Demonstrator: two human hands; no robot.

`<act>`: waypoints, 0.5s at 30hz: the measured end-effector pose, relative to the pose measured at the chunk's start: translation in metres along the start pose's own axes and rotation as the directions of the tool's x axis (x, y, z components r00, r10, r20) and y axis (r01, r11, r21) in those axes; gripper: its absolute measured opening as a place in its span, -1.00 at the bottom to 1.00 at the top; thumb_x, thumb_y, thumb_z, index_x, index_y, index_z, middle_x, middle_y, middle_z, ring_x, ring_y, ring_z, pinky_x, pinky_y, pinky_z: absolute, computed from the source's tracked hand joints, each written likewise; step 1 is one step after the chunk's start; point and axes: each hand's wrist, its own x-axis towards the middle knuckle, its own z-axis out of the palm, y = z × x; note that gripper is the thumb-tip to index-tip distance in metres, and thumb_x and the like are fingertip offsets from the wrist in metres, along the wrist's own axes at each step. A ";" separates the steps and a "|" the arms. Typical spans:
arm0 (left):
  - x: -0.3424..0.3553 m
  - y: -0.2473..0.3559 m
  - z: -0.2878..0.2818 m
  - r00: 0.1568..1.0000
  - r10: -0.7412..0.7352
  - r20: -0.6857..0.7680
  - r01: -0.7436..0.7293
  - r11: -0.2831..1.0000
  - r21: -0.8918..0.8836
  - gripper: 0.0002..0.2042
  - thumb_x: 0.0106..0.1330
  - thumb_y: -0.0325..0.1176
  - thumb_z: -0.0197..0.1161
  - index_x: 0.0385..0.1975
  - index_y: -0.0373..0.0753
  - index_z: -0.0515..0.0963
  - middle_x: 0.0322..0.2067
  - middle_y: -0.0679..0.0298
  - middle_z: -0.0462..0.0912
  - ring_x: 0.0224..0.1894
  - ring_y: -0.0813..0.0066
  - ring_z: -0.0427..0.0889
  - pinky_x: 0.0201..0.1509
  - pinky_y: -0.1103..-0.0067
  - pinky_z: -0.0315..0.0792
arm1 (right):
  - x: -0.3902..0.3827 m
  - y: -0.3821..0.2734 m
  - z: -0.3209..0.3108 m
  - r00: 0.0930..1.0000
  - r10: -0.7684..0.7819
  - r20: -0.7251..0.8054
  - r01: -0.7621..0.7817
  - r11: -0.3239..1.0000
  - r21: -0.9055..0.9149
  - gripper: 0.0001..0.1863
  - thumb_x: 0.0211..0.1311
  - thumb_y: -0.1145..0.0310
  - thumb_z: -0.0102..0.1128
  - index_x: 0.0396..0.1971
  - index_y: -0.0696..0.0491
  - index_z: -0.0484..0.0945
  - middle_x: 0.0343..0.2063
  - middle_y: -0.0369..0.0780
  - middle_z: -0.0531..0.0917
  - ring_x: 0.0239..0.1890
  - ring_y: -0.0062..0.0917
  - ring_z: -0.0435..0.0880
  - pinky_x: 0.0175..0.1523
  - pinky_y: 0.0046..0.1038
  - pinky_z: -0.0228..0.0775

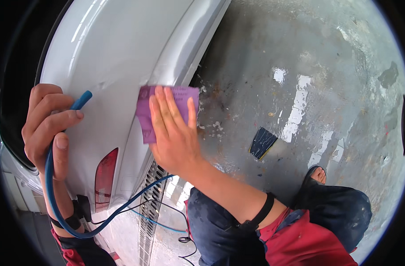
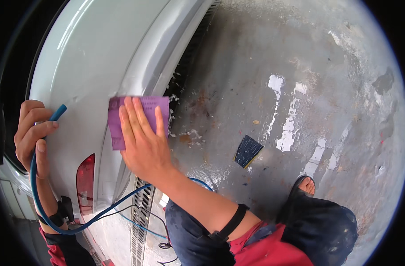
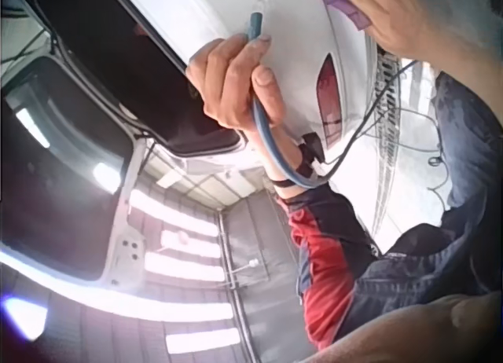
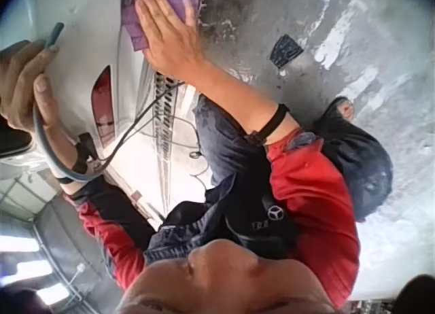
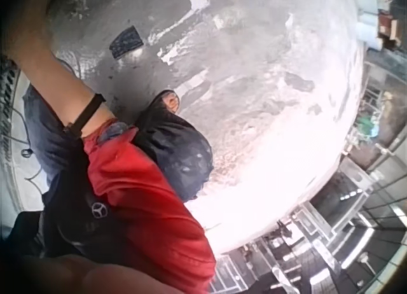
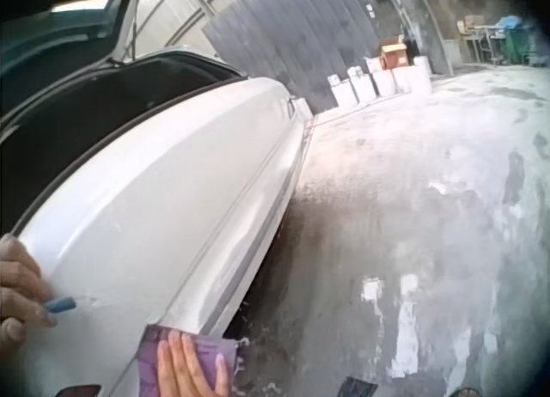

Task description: The recorder is wet-sanding the rear bumper of a white car using a purple sanding sheet and water from a hose.

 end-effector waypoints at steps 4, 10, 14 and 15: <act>0.000 0.000 0.000 1.000 0.029 0.006 -0.029 0.999 0.022 -0.63 0.54 -0.04 0.14 -0.40 -0.16 0.68 -0.40 0.11 0.64 -0.21 0.21 0.58 -0.13 0.33 0.52 | 0.003 0.011 0.000 0.981 -0.147 -0.130 0.126 0.980 -0.154 -0.07 0.12 0.22 0.42 0.50 0.20 0.29 0.56 -0.04 0.28 0.65 -0.28 0.16 0.63 0.22 -0.25; -0.003 -0.002 -0.002 0.998 0.054 0.031 -0.055 0.998 0.027 -0.68 0.52 -0.05 0.14 -0.31 -0.13 0.70 -0.36 0.09 0.65 -0.18 0.18 0.60 -0.11 0.32 0.54 | 0.005 0.019 -0.009 0.994 -0.113 -0.001 0.111 0.971 -0.211 -0.14 0.16 0.17 0.41 0.47 0.13 0.36 0.55 -0.12 0.32 0.62 -0.27 0.21 0.61 0.28 -0.25; -0.006 -0.007 -0.006 0.986 0.127 0.104 -0.136 0.987 0.081 -0.64 0.60 0.02 0.04 -0.25 -0.07 0.66 -0.28 0.10 0.61 -0.09 0.15 0.57 -0.04 0.32 0.54 | 0.017 0.043 -0.024 0.917 -0.398 -0.021 0.375 0.879 -0.294 -0.24 0.17 0.19 0.41 0.41 -0.01 0.48 0.52 -0.19 0.38 0.60 -0.22 0.26 0.59 0.33 -0.22; -0.006 -0.009 -0.007 0.980 0.138 0.143 -0.151 0.985 0.084 -0.66 0.59 0.00 0.03 -0.21 -0.06 0.66 -0.26 0.07 0.61 -0.08 0.13 0.58 -0.01 0.32 0.55 | 0.025 0.053 -0.031 0.920 -0.392 0.015 0.378 0.877 -0.298 -0.24 0.14 0.18 0.44 0.40 -0.08 0.50 0.52 -0.21 0.39 0.61 -0.21 0.23 0.58 0.35 -0.20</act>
